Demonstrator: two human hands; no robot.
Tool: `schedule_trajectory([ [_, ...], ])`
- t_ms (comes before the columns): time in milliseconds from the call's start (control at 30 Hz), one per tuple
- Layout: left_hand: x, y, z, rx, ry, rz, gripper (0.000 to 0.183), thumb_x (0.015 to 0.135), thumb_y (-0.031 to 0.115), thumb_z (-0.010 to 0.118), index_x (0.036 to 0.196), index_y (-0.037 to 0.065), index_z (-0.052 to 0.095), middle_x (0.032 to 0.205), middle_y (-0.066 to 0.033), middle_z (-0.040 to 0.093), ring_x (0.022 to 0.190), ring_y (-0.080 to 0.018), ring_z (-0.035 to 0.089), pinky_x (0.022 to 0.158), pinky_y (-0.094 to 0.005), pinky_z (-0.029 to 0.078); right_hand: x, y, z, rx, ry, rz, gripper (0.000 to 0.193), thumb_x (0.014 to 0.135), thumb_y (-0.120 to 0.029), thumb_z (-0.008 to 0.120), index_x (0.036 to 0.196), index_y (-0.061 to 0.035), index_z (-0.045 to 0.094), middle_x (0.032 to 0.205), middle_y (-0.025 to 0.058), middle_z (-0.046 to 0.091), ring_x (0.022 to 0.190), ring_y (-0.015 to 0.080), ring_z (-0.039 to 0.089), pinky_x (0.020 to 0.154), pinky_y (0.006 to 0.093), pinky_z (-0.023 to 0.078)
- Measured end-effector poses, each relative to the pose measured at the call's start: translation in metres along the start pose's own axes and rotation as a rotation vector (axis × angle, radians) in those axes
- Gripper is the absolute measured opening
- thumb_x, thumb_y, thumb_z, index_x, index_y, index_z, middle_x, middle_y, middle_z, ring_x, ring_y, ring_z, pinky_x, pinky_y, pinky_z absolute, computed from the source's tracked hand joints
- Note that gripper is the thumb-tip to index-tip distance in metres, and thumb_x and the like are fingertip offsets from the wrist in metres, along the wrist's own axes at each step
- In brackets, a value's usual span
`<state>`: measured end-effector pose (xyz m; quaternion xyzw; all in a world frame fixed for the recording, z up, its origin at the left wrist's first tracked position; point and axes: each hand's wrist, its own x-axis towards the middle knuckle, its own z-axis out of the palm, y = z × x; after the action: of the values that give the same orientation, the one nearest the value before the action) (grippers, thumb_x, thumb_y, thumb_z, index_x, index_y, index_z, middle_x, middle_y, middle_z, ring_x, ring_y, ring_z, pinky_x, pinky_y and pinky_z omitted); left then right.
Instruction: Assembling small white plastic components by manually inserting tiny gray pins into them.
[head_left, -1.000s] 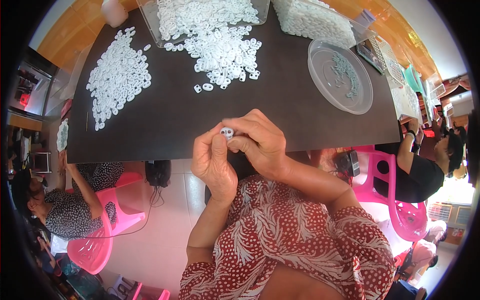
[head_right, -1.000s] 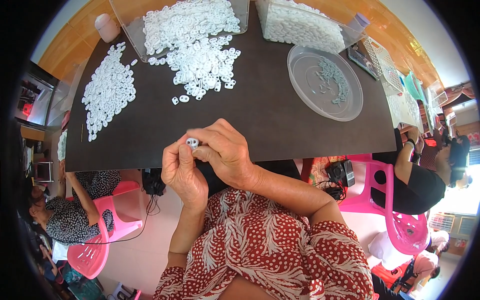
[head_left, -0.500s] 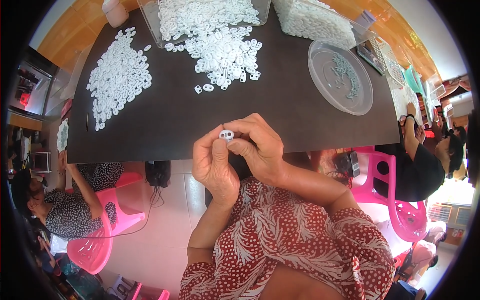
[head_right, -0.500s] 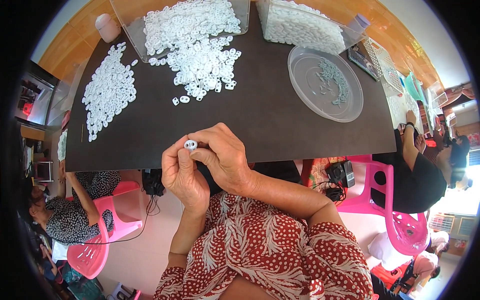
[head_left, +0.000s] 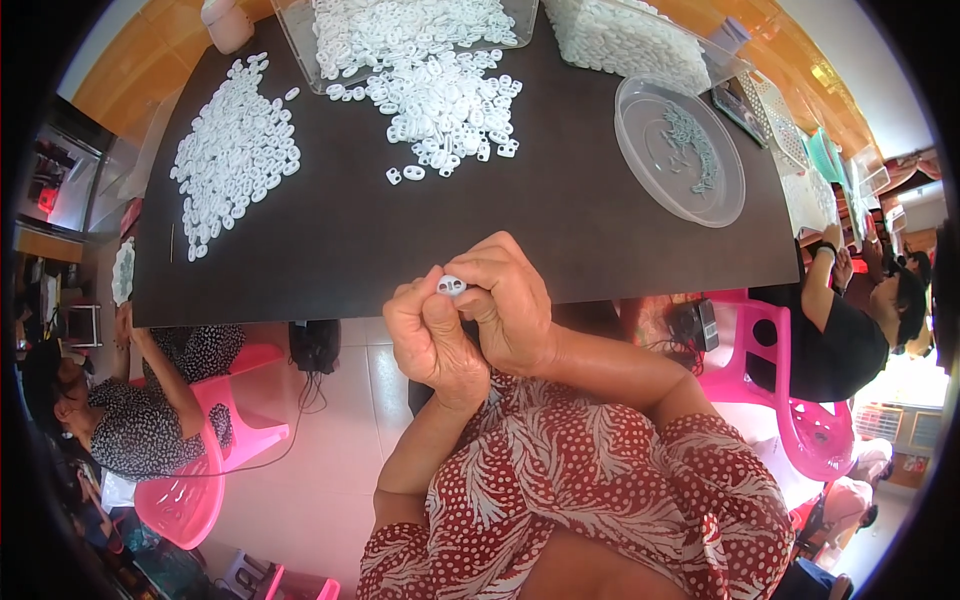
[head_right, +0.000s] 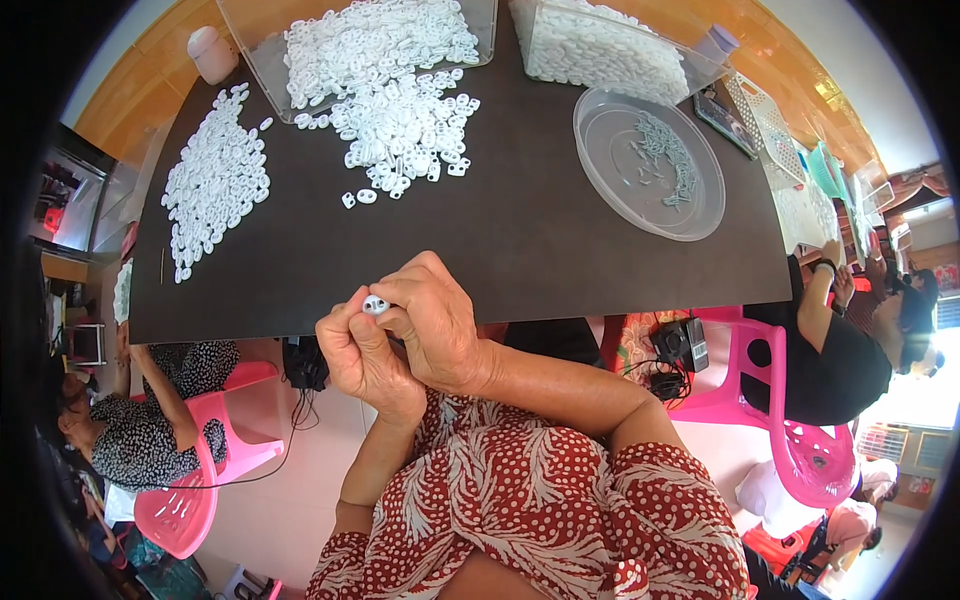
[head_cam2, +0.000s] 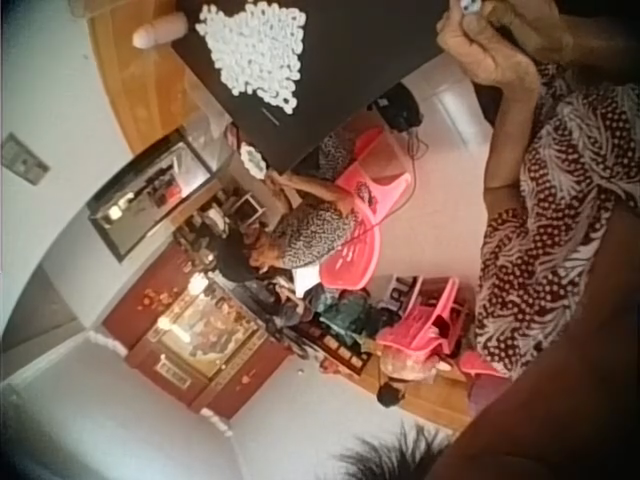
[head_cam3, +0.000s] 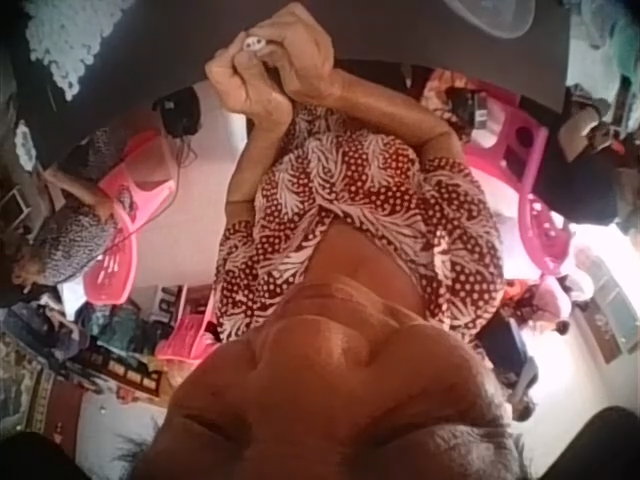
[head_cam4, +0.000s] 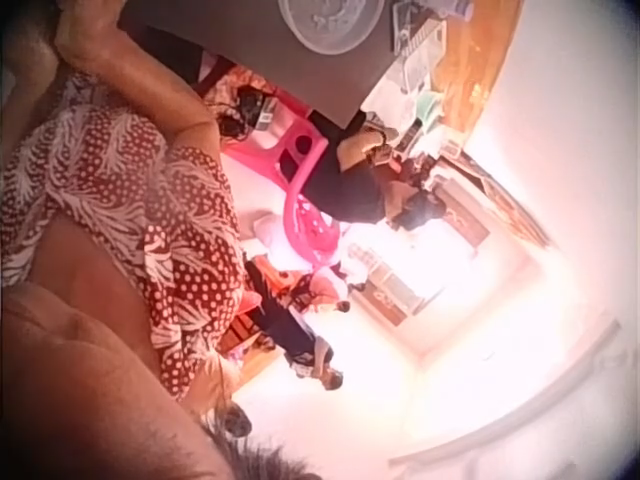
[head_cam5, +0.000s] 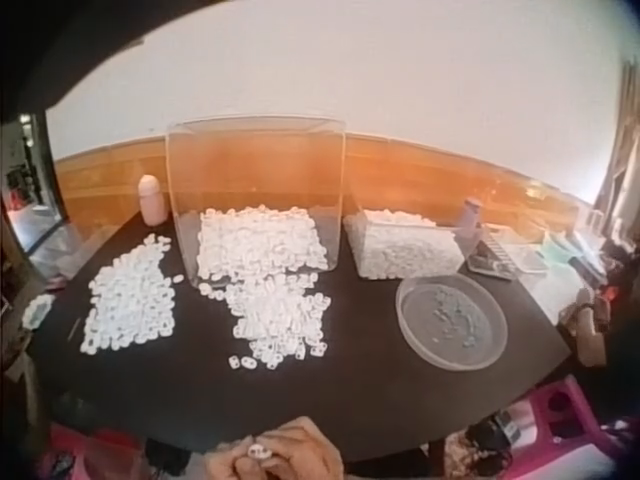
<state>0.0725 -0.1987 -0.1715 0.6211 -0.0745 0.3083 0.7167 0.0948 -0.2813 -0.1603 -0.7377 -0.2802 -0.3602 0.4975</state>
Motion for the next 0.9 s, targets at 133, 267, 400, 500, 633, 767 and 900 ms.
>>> schedule_trajectory([
  [133,0.002,0.001,0.002,-0.059,-0.008,-0.016,0.02,0.096,0.017,0.049,0.102,-0.002,0.052,0.079,-0.0017,0.047,0.065,-0.0067,0.043,0.058,-0.0199,0.039,-0.002,0.002,0.0,0.012,-0.02,0.003,0.02,0.084,-0.001,0.059,0.102,0.0035,0.051,0.084,0.015,0.058,0.069,0.025,0.053,0.058,0.0329,0.046],
  [267,0.002,-0.002,-0.001,-0.054,-0.011,-0.055,0.019,0.096,0.016,0.049,0.102,-0.002,0.052,0.077,-0.0015,0.047,0.063,-0.006,0.042,0.055,-0.0196,0.038,-0.002,0.004,0.002,0.011,-0.023,0.0,0.02,0.084,0.001,0.059,0.102,0.0031,0.051,0.085,0.015,0.057,0.069,0.0254,0.053,0.058,0.0327,0.046],
  [400,0.006,-0.004,-0.004,0.055,-0.037,0.031,0.019,0.097,0.013,0.048,0.104,-0.003,0.055,0.082,-0.0038,0.052,0.065,-0.0069,0.046,0.056,-0.0198,0.041,0.0,0.001,0.001,-0.017,-0.014,0.094,0.022,0.077,0.005,0.061,0.097,0.0015,0.053,0.085,0.0126,0.059,0.072,0.0259,0.054,0.061,0.0333,0.046],
  [500,0.014,0.0,-0.007,0.013,-0.172,-0.228,0.02,0.095,0.009,0.049,0.109,-0.003,0.058,0.09,-0.0076,0.06,0.071,-0.0116,0.056,0.062,-0.0243,0.048,0.0,0.005,-0.011,0.007,-0.034,0.325,0.021,0.073,0.006,0.064,0.092,-0.0009,0.057,0.083,0.0102,0.06,0.072,0.0248,0.056,0.063,0.0335,0.047],
  [633,0.054,-0.017,-0.018,0.445,-0.255,-0.099,0.017,0.089,0.004,0.054,0.105,0.0,0.062,0.078,-0.0078,0.06,0.065,-0.0125,0.055,0.059,-0.0255,0.046,0.029,0.02,-0.044,-0.158,-0.042,0.244,0.012,0.075,0.002,0.067,0.085,-0.0031,0.061,0.077,0.0084,0.058,0.068,0.0232,0.056,0.061,0.0319,0.046],
  [767,0.105,-0.036,-0.027,0.798,-0.359,0.246,0.019,0.082,0.002,0.059,0.1,0.005,0.064,0.076,-0.0093,0.056,0.068,-0.0216,0.055,0.063,-0.0302,0.044,0.072,0.034,-0.091,-0.378,0.027,0.275,0.009,0.077,-0.001,0.066,0.086,-0.0027,0.063,0.077,0.0097,0.059,0.07,0.0234,0.056,0.063,0.0317,0.045],
  [900,0.126,-0.053,-0.025,0.922,-0.517,0.315,0.028,0.068,-0.001,0.068,0.095,0.007,0.065,0.081,-0.0097,0.055,0.079,-0.0296,0.054,0.072,-0.0382,0.043,0.113,0.072,-0.141,-0.484,0.187,0.259,0.013,0.079,-0.004,0.063,0.091,0.0006,0.063,0.082,0.0132,0.062,0.076,0.0242,0.059,0.07,0.0318,0.047],
])
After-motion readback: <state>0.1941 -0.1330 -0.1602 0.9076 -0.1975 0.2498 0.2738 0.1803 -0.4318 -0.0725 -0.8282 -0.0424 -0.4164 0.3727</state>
